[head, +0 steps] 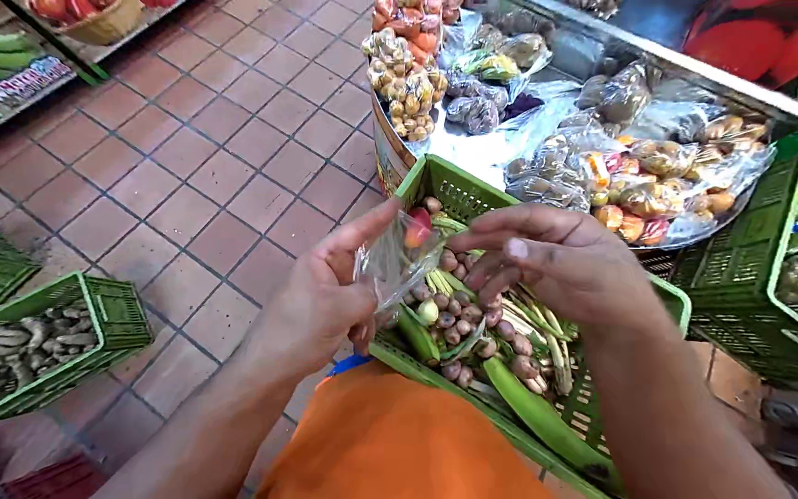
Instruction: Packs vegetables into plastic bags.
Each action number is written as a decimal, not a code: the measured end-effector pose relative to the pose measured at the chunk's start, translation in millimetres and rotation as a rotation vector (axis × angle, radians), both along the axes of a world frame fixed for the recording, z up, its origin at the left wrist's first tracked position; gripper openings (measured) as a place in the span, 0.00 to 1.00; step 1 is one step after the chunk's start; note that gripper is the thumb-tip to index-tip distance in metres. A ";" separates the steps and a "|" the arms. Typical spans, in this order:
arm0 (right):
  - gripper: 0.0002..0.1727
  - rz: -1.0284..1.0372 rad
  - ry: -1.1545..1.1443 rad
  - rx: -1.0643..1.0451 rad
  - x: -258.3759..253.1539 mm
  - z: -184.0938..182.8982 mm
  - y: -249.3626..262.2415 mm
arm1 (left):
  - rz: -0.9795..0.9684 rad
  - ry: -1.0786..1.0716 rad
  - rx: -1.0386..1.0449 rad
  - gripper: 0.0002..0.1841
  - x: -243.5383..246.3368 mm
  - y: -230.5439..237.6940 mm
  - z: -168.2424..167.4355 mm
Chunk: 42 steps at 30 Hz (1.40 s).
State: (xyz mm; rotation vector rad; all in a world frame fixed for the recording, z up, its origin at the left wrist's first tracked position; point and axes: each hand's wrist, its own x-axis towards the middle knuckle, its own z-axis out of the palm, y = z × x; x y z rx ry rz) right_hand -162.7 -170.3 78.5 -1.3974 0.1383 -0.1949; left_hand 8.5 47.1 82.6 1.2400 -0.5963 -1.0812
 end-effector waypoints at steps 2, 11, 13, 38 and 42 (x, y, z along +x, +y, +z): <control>0.16 -0.122 0.065 -0.366 1.1 -59.9 -27.2 | 0.026 0.016 -0.021 0.42 4.5 3.0 3.7; 0.56 0.325 0.800 -1.432 -6.1 -280.7 12.0 | 0.066 0.030 -0.056 0.42 11.8 13.8 0.8; 0.52 0.290 0.852 -1.440 -8.7 -281.1 21.3 | 0.088 0.049 -0.050 0.42 15.9 17.4 0.2; 0.24 -0.448 -0.183 0.396 73.9 66.3 21.9 | 0.048 0.049 -0.069 0.43 -2.4 -77.3 45.5; 0.17 -0.583 0.138 0.228 85.8 46.2 30.0 | 0.079 0.001 -0.038 0.39 1.8 -80.7 44.3</control>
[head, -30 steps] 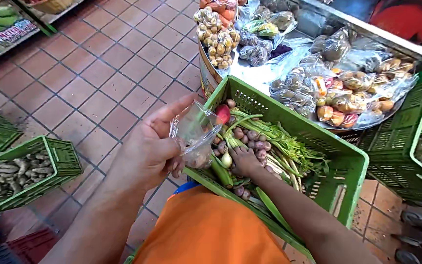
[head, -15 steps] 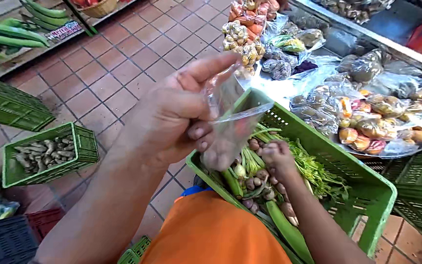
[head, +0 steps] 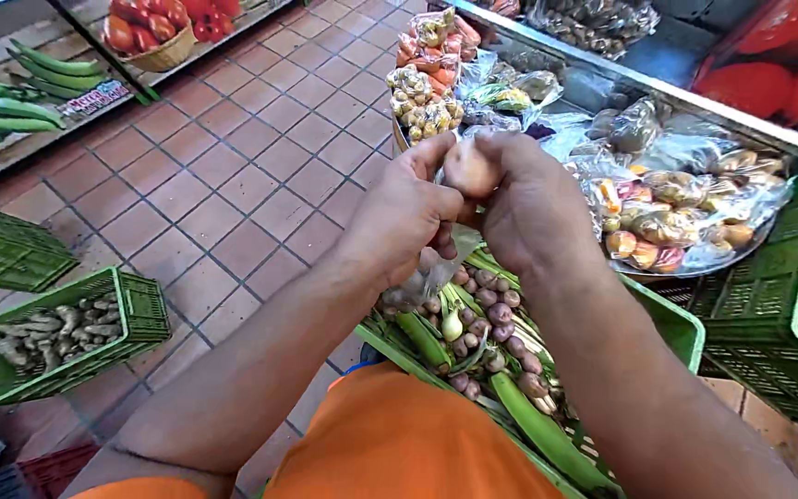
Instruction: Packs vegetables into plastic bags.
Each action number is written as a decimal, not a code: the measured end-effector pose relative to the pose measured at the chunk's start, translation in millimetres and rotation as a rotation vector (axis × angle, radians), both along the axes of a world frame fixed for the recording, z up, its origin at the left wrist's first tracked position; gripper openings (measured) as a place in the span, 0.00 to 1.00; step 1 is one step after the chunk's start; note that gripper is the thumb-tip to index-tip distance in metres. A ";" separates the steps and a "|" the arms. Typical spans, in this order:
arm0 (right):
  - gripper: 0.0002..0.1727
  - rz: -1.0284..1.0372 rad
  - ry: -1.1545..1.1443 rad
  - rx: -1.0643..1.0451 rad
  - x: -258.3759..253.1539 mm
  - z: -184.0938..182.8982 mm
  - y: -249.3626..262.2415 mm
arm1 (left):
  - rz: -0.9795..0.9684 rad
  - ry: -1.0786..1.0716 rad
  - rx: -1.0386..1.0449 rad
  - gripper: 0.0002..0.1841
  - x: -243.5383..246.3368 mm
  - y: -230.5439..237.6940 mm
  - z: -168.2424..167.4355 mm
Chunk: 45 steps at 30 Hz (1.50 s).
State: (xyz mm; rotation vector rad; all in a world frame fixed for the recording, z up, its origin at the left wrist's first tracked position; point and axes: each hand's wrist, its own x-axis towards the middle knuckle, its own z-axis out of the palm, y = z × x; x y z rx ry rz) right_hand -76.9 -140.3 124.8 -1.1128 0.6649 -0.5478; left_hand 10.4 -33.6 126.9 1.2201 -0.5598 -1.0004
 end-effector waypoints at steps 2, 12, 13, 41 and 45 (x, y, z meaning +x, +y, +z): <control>0.13 0.027 0.094 -0.125 -0.7 2.7 0.0 | -0.006 0.004 0.040 0.41 3.6 1.1 -1.6; 0.08 0.124 0.346 -0.704 -11.2 13.9 1.9 | -0.098 0.017 0.058 0.35 7.1 3.5 0.5; 0.11 0.114 0.337 -0.726 -11.3 13.9 2.9 | -0.093 0.009 0.059 0.37 8.4 2.6 0.1; 0.07 0.063 -0.187 -0.226 8.2 -134.5 14.6 | -0.113 0.055 -0.089 0.35 3.1 -16.6 -8.3; 0.32 0.146 -0.185 -0.337 7.3 -79.5 -1.2 | 0.042 -0.138 -0.288 0.22 68.5 16.7 -2.6</control>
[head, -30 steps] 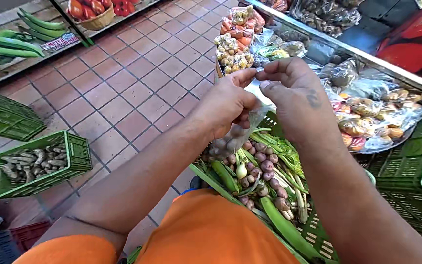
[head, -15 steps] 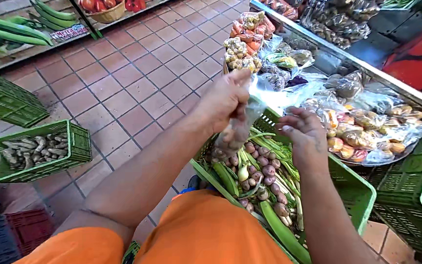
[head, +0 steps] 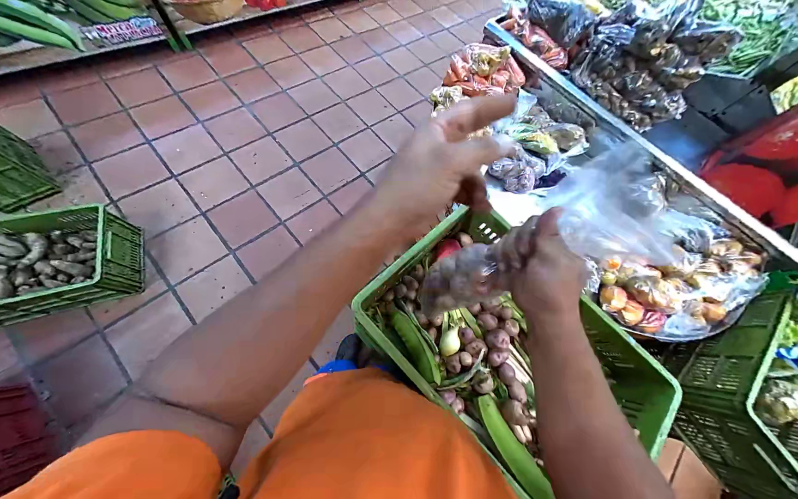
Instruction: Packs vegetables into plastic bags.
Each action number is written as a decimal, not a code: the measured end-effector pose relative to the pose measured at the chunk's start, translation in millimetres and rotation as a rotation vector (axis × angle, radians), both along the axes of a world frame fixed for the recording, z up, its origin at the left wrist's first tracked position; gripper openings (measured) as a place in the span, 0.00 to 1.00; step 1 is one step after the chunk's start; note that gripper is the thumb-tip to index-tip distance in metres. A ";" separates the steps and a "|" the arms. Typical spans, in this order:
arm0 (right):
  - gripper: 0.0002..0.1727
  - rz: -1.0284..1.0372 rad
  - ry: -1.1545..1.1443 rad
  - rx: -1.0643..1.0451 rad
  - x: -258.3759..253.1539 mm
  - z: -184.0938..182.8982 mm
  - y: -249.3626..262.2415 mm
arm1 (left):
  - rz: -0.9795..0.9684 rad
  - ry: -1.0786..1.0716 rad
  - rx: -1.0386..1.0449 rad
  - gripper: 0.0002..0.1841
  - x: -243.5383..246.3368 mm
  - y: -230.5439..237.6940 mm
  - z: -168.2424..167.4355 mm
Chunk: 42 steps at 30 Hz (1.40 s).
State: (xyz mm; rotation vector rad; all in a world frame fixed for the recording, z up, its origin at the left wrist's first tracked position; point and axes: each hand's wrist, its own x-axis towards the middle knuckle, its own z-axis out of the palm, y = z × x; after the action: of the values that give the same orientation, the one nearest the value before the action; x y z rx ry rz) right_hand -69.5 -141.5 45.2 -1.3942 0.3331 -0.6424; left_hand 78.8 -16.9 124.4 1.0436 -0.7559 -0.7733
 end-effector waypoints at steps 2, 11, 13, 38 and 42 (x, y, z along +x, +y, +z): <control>0.30 0.096 -0.047 -0.100 -0.1 -22.9 -7.4 | 0.016 -0.023 0.055 0.20 14.2 3.9 -30.1; 0.31 0.069 0.123 0.034 35.4 17.7 4.2 | -0.485 -0.442 0.211 0.20 -3.6 -37.3 -128.8; 0.31 0.028 0.078 0.079 35.0 48.5 -0.6 | -0.463 -0.502 0.101 0.12 -8.8 -49.0 -114.2; 0.14 -0.503 0.234 -1.272 -192.8 135.6 -11.9 | -0.569 -0.469 -0.136 0.10 -17.8 -59.2 -41.6; 0.31 -0.154 0.398 -1.293 -126.9 113.0 29.3 | -0.572 -0.680 -0.221 0.14 -38.6 -58.2 -35.9</control>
State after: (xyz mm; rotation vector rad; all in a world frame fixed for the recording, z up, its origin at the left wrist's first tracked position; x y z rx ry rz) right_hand -196.4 -112.2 158.2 -2.7745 0.3452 -0.7256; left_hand 40.2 -75.1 88.5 0.8916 -1.7348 -0.7861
